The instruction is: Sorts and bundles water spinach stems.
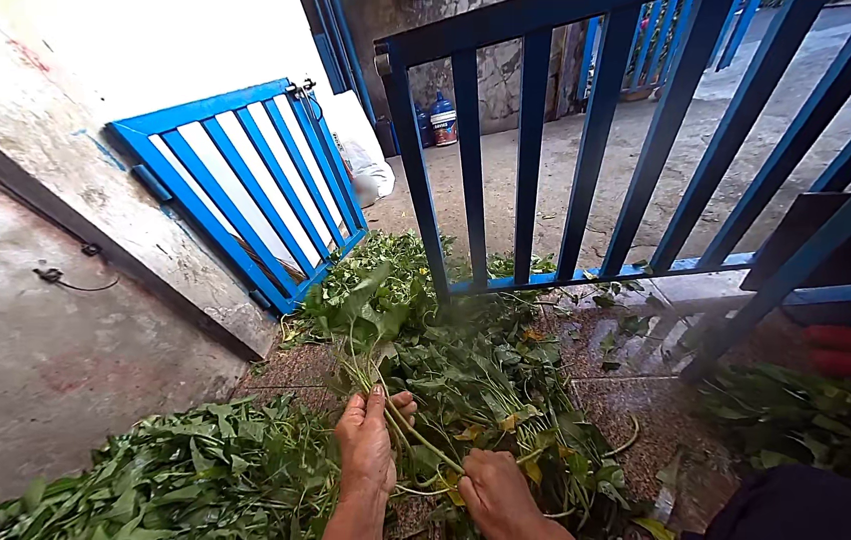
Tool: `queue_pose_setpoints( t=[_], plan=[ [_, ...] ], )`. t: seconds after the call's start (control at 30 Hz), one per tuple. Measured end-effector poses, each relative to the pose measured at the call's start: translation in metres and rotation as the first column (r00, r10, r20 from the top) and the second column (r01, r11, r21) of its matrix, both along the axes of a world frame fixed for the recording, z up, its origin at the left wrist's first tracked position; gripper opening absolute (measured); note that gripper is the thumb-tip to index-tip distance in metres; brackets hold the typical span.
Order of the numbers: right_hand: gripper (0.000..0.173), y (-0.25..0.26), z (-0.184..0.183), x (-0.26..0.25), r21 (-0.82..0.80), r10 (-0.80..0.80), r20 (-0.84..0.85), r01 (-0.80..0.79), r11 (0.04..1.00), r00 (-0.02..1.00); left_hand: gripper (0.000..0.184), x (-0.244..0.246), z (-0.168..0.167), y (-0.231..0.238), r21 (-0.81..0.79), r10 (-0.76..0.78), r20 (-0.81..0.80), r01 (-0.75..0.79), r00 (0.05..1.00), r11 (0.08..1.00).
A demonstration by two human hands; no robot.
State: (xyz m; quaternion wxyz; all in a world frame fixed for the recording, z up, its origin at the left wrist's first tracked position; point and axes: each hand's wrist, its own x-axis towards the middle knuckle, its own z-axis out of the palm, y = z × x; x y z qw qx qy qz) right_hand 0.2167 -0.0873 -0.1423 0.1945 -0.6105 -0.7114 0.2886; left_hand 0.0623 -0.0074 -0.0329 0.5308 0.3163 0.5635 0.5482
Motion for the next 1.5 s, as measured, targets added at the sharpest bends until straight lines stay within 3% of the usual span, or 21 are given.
queue_pose_setpoints(
  t=[0.23, 0.33, 0.47, 0.57, 0.63, 0.77, 0.87, 0.97, 1.1, 1.13, 1.23, 1.3, 1.37, 1.5],
  plan=[
    [0.04, -0.009, -0.005, -0.006, 0.138, 0.021, -0.025, -0.017, 0.99, 0.999, 0.029, 0.0, 0.001, -0.002, -0.096, -0.031, 0.14, 0.044, 0.99, 0.994],
    [0.038, -0.019, -0.026, 0.004, 0.158, 0.01, -0.001, -0.01, 0.987, 1.0, 0.026, -0.004, 0.001, -0.001, -0.014, 0.072, 0.084, -0.071, 0.994, 0.997],
    [0.041, -0.05, -0.07, 0.05, -0.191, 0.022, 0.189, 0.015, 0.982, 0.982, 0.024, -0.05, 0.024, 0.014, 0.105, 0.258, 0.1, -0.268, 0.961, 0.958],
    [0.048, -0.063, -0.089, 0.078, -0.568, 0.106, 0.377, 0.14, 0.811, 0.92, 0.025, -0.074, 0.031, 0.013, 0.11, 0.335, 0.089, -0.344, 0.938, 0.933],
    [0.048, -0.061, -0.098, 0.085, -0.609, 0.123, 0.464, 0.215, 0.763, 0.877, 0.024, -0.076, 0.033, 0.009, 0.11, 0.37, 0.088, -0.378, 0.925, 0.919],
    [0.054, -0.044, -0.093, 0.066, -0.386, 0.067, 0.521, 0.164, 0.908, 0.851, 0.022, -0.073, 0.032, -0.001, 0.101, 0.358, 0.061, -0.363, 0.932, 0.926],
    [0.041, -0.016, -0.095, 0.027, -0.241, 0.138, 0.395, -0.042, 0.97, 0.908, 0.023, -0.077, 0.034, -0.004, 0.112, 0.339, 0.057, -0.344, 0.939, 0.932],
    [0.039, 0.013, -0.121, -0.016, -0.342, 0.309, 0.202, -0.229, 0.911, 0.929, 0.021, -0.082, 0.036, -0.006, 0.117, 0.354, 0.026, -0.354, 0.935, 0.928],
    [0.062, 0.037, -0.163, -0.053, -0.518, 0.374, 0.135, -0.256, 0.816, 0.918, 0.023, -0.087, 0.039, -0.009, 0.101, 0.401, 0.018, -0.401, 0.916, 0.911],
    [0.061, 0.039, -0.169, -0.057, -0.541, 0.387, 0.154, -0.25, 0.803, 0.909, 0.023, -0.089, 0.039, -0.009, 0.095, 0.412, 0.017, -0.411, 0.911, 0.907],
    [0.036, 0.039, -0.168, -0.057, -0.554, 0.414, 0.177, -0.257, 0.792, 0.893, 0.018, -0.094, 0.04, -0.01, 0.072, 0.411, 0.019, -0.411, 0.912, 0.909],
    [0.035, 0.04, -0.16, -0.046, -0.516, 0.326, 0.054, -0.253, 0.818, 0.944, 0.017, -0.094, 0.041, -0.01, 0.069, 0.408, 0.025, -0.409, 0.912, 0.91],
    [0.037, 0.036, -0.152, -0.031, -0.441, 0.122, -0.218, -0.209, 0.873, 0.968, 0.018, -0.095, 0.042, -0.01, 0.062, 0.397, 0.027, -0.398, 0.917, 0.915],
    [0.031, 0.031, -0.115, -0.008, -0.29, -0.101, -0.555, -0.078, 0.954, 0.826, 0.02, -0.092, 0.039, -0.01, 0.066, 0.346, 0.02, -0.346, 0.938, 0.936]
  ],
)
